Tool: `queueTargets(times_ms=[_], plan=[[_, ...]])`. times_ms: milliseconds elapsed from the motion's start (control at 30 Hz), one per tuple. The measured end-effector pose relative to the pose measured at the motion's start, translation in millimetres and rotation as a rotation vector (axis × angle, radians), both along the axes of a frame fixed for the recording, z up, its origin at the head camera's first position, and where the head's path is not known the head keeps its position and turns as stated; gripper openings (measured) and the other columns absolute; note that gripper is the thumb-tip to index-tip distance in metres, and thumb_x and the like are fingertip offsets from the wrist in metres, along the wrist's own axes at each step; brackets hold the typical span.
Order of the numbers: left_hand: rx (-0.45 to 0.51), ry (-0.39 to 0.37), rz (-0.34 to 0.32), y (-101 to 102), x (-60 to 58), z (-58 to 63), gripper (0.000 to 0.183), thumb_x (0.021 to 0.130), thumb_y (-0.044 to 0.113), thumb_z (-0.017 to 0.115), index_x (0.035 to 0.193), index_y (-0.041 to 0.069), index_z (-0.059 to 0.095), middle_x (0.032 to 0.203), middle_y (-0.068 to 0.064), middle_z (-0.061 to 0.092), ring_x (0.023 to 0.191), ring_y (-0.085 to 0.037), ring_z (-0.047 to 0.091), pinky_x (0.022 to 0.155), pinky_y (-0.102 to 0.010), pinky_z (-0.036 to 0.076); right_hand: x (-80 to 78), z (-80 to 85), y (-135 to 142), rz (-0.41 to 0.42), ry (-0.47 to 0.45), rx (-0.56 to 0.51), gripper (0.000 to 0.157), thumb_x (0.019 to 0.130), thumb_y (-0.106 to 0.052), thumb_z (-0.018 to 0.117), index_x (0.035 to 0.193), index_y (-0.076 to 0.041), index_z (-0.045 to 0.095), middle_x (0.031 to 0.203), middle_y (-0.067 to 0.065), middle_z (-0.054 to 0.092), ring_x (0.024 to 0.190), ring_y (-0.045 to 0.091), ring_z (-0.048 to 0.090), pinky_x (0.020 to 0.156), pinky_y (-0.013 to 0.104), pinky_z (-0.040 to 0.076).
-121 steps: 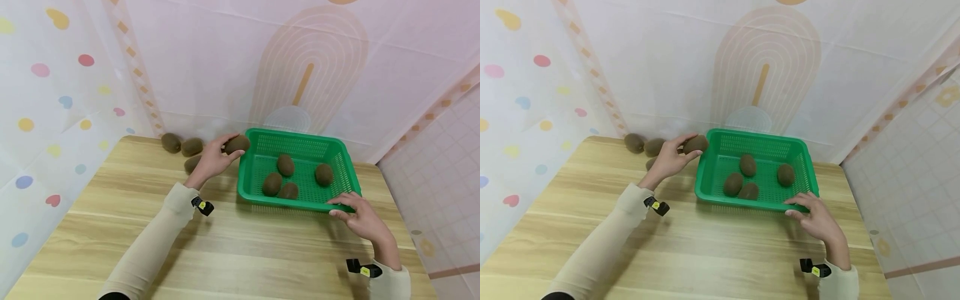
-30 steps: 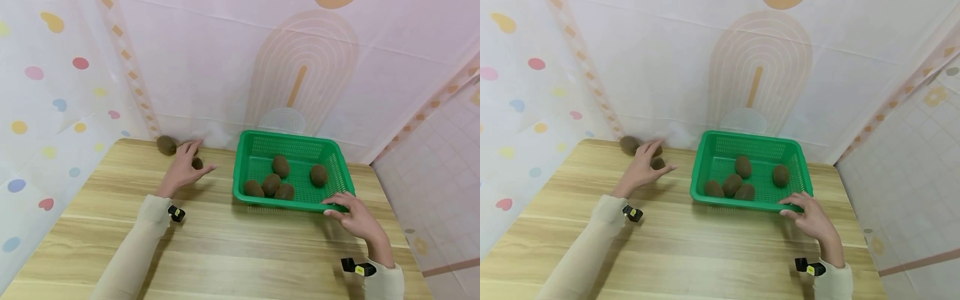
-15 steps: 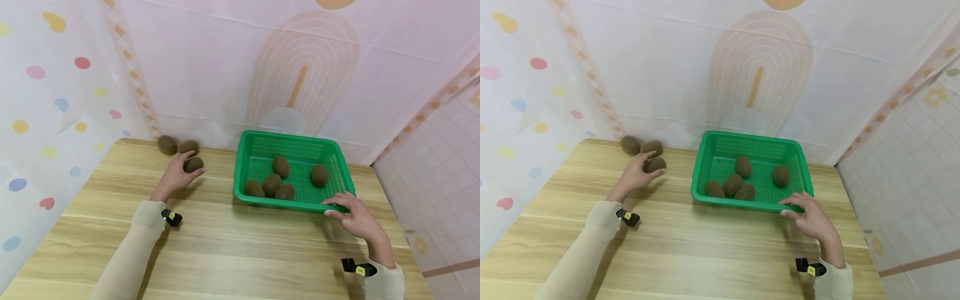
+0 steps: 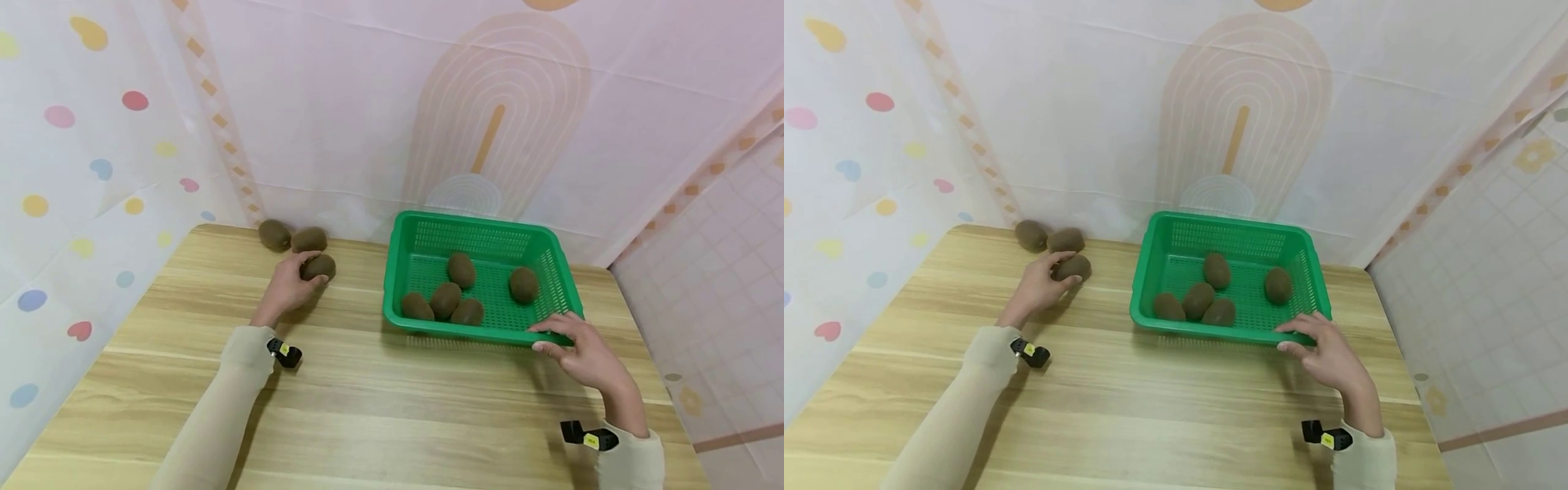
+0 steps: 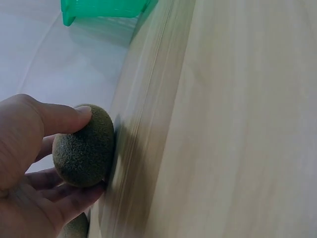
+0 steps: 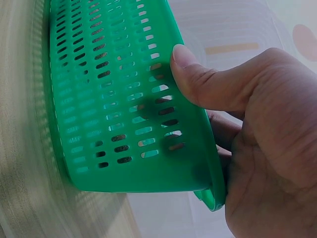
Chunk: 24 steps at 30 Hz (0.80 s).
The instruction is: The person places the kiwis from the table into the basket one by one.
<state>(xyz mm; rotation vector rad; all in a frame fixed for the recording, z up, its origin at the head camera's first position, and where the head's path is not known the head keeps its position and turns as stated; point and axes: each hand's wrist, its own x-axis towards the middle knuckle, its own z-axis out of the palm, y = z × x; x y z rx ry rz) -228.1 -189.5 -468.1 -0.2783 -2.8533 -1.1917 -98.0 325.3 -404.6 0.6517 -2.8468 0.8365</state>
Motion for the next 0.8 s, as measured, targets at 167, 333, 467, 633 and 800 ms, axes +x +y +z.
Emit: queueTargets(times_ms=[167,333,467,633,800], plan=[[0.006,-0.002,0.012,1,1.0,1.1,0.055,0.086,0.022,0.068,0.135,0.008,0.049,0.132,-0.021,0.05,0.115,-0.038,0.05,0.093,-0.053,0.042,0.2,0.3,0,0.006,-0.007,-0.016,0.022,0.084,-0.016,0.071,0.104,-0.023,0.07,0.102,-0.009,0.063,0.094,0.007,0.046,0.08,0.028,0.04],[0.009,-0.007,0.011,3,1.3,3.2,0.055,0.087,0.023,0.068,0.136,0.009,0.048,0.133,-0.019,0.05,0.115,-0.037,0.051,0.094,-0.053,0.043,0.4,0.2,1,0.011,-0.01,-0.021,0.022,0.084,-0.016,0.071,0.105,-0.023,0.07,0.102,-0.009,0.063,0.094,0.007,0.047,0.08,0.027,0.04],[0.031,-0.008,0.009,6,0.6,6.6,0.055,0.087,0.023,0.068,0.136,0.009,0.049,0.131,-0.018,0.051,0.113,-0.036,0.052,0.092,-0.052,0.044,0.1,0.1,1,0.006,-0.005,-0.014,0.022,0.084,-0.016,0.071,0.105,-0.023,0.07,0.102,-0.009,0.063,0.095,0.005,0.046,0.081,0.027,0.04],[0.066,-0.016,0.018,9,-0.4,10.8,0.055,0.086,0.025,0.07,0.135,0.011,0.05,0.13,-0.017,0.052,0.111,-0.033,0.053,0.09,-0.049,0.045,-0.4,0.9,1,0.006,-0.008,-0.013,0.021,0.084,-0.017,0.07,0.105,-0.022,0.07,0.102,-0.009,0.063,0.095,0.005,0.046,0.081,0.027,0.04],[0.115,-0.004,0.024,11,-0.5,14.1,0.056,0.084,0.025,0.072,0.134,0.012,0.051,0.131,-0.014,0.053,0.112,-0.032,0.054,0.09,-0.048,0.046,0.5,1.0,-1,0.001,-0.013,-0.01,0.021,0.084,-0.017,0.07,0.105,-0.022,0.07,0.102,-0.009,0.063,0.095,0.006,0.046,0.081,0.028,0.04]])
